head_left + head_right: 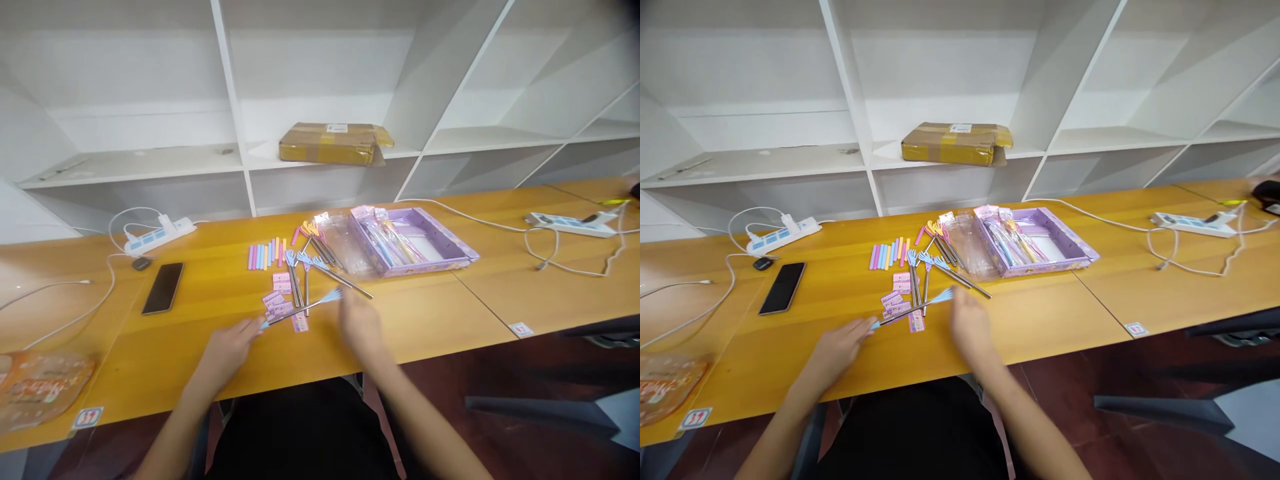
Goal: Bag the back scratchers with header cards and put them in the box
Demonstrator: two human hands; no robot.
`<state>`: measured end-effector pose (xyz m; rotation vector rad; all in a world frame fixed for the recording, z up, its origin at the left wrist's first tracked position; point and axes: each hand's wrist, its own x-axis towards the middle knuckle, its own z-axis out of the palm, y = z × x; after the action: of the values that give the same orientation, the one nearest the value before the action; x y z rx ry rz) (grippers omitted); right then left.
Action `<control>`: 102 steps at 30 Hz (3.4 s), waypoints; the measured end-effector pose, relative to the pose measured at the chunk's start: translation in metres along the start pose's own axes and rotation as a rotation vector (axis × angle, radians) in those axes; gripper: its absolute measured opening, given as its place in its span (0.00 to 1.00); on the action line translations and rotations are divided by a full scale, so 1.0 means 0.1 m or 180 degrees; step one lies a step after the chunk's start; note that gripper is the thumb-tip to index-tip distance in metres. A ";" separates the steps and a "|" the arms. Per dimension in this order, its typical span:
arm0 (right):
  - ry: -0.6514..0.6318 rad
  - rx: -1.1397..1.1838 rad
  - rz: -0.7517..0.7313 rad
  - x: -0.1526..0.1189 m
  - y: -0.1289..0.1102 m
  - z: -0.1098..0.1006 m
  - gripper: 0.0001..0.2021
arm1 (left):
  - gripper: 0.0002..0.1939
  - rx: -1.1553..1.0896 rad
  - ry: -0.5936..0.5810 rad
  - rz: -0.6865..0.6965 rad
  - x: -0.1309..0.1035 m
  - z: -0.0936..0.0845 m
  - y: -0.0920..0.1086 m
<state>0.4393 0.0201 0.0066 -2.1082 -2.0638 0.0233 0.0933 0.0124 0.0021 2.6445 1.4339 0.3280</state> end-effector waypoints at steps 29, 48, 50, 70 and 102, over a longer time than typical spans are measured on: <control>-0.1438 0.0276 -0.0797 -0.04 -0.46 0.04 0.12 | 0.18 -0.0210 0.0394 0.0228 0.12 0.20 0.02; 0.0940 -0.0384 0.0315 0.22 1.23 -0.04 0.20 | 0.11 0.0852 0.1058 0.0450 -0.21 -0.73 -0.80; 0.0977 -0.0422 0.0520 0.15 1.66 -0.03 0.20 | 0.11 0.0935 0.1099 0.0506 -0.45 -0.79 -0.96; 0.0316 0.0360 0.1287 -0.40 2.07 0.00 0.14 | 0.19 -0.0460 0.0243 -0.0129 -0.69 -0.34 -0.99; -0.0184 -0.0388 -0.0171 0.79 -0.37 -0.38 0.18 | 0.22 -0.0622 0.0296 -0.0352 0.76 -0.21 0.02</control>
<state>0.4103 0.0940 0.0585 -2.1444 -2.2071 -0.0510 0.1297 0.0748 0.0326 2.4143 1.4843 0.5555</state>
